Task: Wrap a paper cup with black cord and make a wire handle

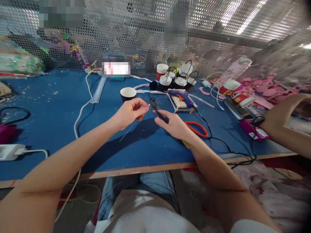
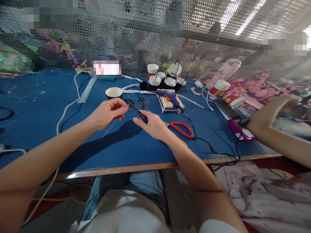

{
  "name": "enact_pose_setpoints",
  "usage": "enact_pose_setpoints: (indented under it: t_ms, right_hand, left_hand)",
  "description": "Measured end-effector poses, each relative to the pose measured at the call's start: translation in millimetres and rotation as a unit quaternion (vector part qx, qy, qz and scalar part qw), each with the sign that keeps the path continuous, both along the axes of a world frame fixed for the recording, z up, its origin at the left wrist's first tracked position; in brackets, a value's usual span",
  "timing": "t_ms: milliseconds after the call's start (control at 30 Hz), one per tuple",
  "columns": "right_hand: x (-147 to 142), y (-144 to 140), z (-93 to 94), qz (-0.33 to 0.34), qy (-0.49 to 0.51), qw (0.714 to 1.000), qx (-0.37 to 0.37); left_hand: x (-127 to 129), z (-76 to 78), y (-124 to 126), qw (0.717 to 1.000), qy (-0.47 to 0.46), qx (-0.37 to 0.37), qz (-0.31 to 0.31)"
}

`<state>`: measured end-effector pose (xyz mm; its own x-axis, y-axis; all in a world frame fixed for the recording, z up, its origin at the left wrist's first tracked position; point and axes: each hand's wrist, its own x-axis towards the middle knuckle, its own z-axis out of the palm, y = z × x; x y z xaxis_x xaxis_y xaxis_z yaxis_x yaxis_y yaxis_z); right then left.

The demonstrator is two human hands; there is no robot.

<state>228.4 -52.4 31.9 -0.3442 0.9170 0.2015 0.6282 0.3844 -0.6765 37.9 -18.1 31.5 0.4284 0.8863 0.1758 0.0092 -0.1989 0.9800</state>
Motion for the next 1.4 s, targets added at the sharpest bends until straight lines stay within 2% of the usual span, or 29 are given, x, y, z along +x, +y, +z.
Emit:
enact_pose_setpoints:
  t_ms: [533, 867, 967, 1067, 1233, 1400]
  right_hand:
    - [1.4, 1.1, -4.4, -0.002, -0.025, 1.000, 0.003]
    - [-0.4, -1.7, -4.1, -0.006, -0.005, 0.999, -0.044]
    - [0.2, -1.2, -0.9, 0.000, -0.008, 0.999, -0.045]
    - [3.1, 1.2, 1.1, 0.008, -0.008, 1.000, -0.021]
    - [6.7, 3.6, 1.1, 0.028, -0.016, 0.999, -0.005]
    - [6.4, 2.4, 0.0, 0.033, -0.028, 0.999, 0.019]
  left_hand:
    - [-0.1, -0.1, -0.4, 1.000, 0.010, 0.009, 0.003]
    - [0.8, 1.2, -2.1, 1.000, 0.017, 0.019, 0.001]
    - [1.1, 1.6, -1.7, 1.000, 0.005, -0.001, 0.004]
    - [0.0, 2.3, -0.2, 0.998, -0.038, -0.053, -0.001]
    - [-3.4, 3.6, 1.3, 0.982, -0.109, -0.145, -0.046]
    - [-4.3, 5.6, 0.1, 0.974, -0.124, -0.175, -0.073]
